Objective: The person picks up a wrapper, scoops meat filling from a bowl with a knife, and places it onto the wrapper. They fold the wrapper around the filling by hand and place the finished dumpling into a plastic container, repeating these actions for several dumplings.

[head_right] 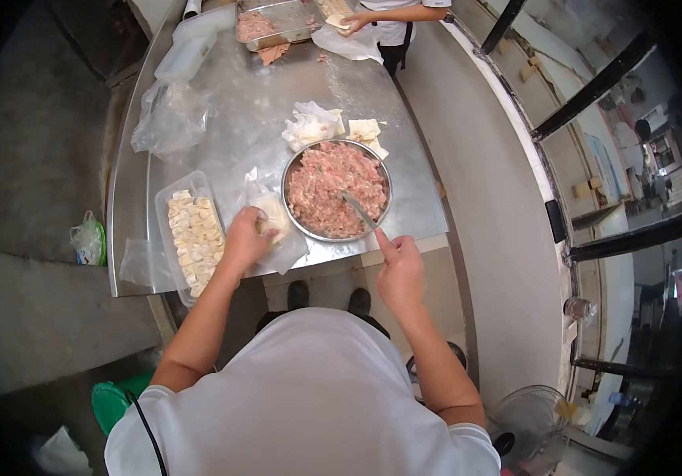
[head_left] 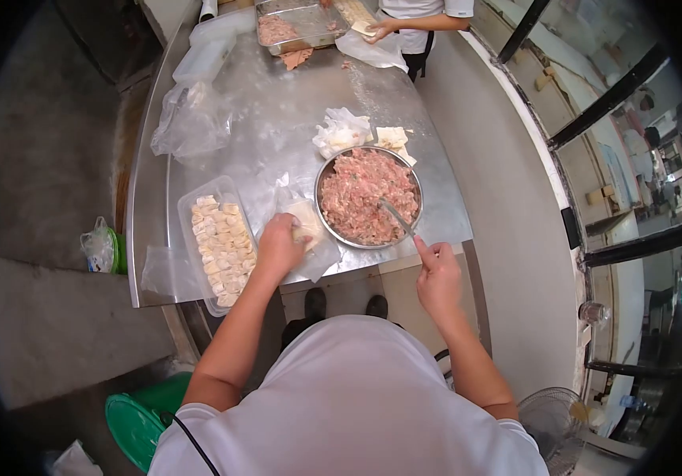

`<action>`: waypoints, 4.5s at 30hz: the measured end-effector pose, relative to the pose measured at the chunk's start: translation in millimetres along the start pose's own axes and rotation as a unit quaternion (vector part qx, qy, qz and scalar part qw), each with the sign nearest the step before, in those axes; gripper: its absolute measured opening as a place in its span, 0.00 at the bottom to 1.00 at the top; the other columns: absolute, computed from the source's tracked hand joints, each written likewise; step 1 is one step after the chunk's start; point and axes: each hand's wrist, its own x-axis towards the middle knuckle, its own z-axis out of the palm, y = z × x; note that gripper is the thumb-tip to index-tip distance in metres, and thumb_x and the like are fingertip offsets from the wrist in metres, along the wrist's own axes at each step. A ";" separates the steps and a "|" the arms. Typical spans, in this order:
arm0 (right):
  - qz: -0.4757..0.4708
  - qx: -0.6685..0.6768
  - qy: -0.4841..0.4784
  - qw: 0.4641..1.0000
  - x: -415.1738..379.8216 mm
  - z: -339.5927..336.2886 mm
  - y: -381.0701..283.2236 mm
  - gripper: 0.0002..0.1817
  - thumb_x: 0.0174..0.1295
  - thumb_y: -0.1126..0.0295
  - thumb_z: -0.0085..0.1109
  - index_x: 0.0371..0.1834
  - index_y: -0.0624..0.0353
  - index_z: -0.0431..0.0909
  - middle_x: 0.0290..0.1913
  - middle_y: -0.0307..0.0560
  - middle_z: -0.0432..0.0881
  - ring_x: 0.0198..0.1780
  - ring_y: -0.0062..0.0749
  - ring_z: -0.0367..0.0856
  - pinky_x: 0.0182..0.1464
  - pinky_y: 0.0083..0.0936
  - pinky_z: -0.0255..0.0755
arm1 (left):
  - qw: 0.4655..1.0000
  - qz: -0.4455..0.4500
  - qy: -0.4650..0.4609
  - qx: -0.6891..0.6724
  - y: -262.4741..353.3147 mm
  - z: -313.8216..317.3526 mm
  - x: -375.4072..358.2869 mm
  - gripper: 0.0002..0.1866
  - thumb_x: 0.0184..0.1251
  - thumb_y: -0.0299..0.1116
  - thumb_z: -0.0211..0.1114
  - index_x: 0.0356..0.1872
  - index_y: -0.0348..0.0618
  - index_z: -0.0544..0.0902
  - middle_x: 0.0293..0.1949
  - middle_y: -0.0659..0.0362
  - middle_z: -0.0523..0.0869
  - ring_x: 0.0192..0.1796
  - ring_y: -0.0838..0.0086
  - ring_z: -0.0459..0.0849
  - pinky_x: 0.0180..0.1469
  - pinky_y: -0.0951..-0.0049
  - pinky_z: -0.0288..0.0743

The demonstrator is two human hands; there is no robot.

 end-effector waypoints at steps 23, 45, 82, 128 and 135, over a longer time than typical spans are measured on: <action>0.062 0.095 -0.058 0.992 -21.3 -20.9 -9.0 0.24 0.64 0.83 0.56 0.60 0.51 0.88 0.39 0.51 0.82 0.41 0.47 0.85 0.47 0.42 0.79 | 0.997 0.018 -0.034 0.063 -8.9 -19.0 -1.3 0.21 0.53 0.39 0.82 0.46 0.43 0.89 0.47 0.51 0.85 0.56 0.53 0.82 0.60 0.59 0.77; 0.050 0.135 -0.060 0.988 -36.8 -2.8 -6.2 0.21 0.66 0.84 0.57 0.59 0.57 0.88 0.38 0.52 0.82 0.38 0.41 0.84 0.44 0.33 0.78 | 0.988 0.030 -0.058 0.142 26.9 1.9 16.7 0.21 0.55 0.34 0.73 0.52 0.44 0.82 0.49 0.49 0.83 0.51 0.49 0.86 0.54 0.53 0.81; 0.065 0.172 -0.087 0.979 -7.8 13.2 -7.4 0.17 0.70 0.80 0.58 0.59 0.62 0.86 0.38 0.53 0.82 0.38 0.43 0.82 0.44 0.34 0.76 | 0.943 -0.226 -0.091 -0.226 -33.1 -20.2 16.2 0.11 0.68 0.32 0.70 0.41 0.32 0.89 0.33 0.51 0.91 0.33 0.69 0.86 0.39 0.66 0.79; 0.127 0.397 -0.229 0.880 73.8 93.8 -114.0 0.14 0.62 0.65 0.75 0.39 0.66 0.87 0.27 0.42 0.84 0.28 0.22 0.78 0.32 0.29 0.72 | 0.653 -0.215 0.143 -0.712 14.2 -25.6 -33.0 0.16 0.85 0.29 0.52 0.65 0.31 0.74 0.61 0.47 0.83 0.60 0.62 0.85 0.66 0.60 0.80; 0.107 0.419 -0.298 0.851 81.5 97.8 -145.0 0.15 0.61 0.66 0.76 0.42 0.68 0.86 0.30 0.46 0.87 0.30 0.25 0.82 0.34 0.29 0.75 | 0.557 -0.211 0.249 -0.763 -51.8 -99.3 -48.7 0.21 0.83 0.35 0.58 0.68 0.34 0.75 0.66 0.52 0.83 0.68 0.62 0.82 0.74 0.57 0.75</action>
